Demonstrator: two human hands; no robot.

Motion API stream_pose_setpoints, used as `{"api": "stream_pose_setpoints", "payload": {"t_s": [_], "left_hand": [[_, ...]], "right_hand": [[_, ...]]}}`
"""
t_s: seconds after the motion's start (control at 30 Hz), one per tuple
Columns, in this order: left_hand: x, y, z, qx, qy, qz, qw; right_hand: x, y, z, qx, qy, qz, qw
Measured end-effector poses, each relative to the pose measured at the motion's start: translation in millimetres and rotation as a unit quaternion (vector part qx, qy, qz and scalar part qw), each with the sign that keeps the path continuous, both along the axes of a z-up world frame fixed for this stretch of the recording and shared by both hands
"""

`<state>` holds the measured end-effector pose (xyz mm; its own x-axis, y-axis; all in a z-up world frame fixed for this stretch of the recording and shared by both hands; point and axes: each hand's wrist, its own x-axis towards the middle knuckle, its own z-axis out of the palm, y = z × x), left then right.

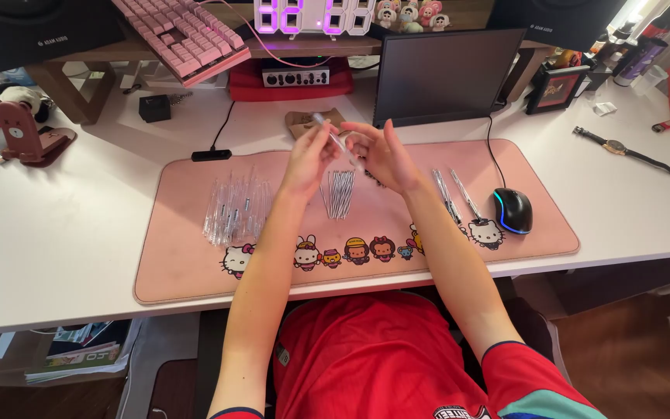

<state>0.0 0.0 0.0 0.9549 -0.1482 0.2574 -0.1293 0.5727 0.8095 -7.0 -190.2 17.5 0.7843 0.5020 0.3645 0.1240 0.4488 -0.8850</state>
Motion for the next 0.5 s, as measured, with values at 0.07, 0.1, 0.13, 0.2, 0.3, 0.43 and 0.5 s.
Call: {"api": "stream_pose_setpoints", "payload": {"t_s": [0.07, 0.1, 0.13, 0.2, 0.3, 0.43, 0.5], "left_hand": [[-18.3, -4.0, 16.5, 0.018, -0.032, -0.030, 0.999], [-27.6, -6.4, 24.2, 0.036, -0.063, -0.061, 0.996], [-22.5, -7.6, 18.9, 0.035, -0.062, -0.061, 0.996], [-15.1, -10.7, 4.2, 0.035, -0.104, -0.119, 0.987], [-18.1, -14.5, 2.6, 0.022, -0.102, -0.135, 0.985], [-49.6, -7.3, 34.6, 0.064, -0.092, -0.151, 0.982], [-48.9, -5.1, 32.1, 0.142, -0.071, -0.129, 0.979]], "right_hand": [[2.9, 0.7, -5.4, -0.014, -0.001, -0.015, 1.000], [3.9, 0.6, -8.7, -0.028, -0.002, -0.031, 0.999], [1.9, 4.0, -6.2, -0.029, -0.001, -0.031, 0.999], [-4.6, 10.0, -4.9, -0.034, -0.022, -0.081, 0.996], [-41.4, 19.6, 32.2, -0.079, -0.046, -0.121, 0.988], [-31.5, 3.3, 23.6, -0.079, -0.065, -0.121, 0.987], [-28.8, -7.4, 23.9, -0.039, -0.072, -0.121, 0.989]]}}
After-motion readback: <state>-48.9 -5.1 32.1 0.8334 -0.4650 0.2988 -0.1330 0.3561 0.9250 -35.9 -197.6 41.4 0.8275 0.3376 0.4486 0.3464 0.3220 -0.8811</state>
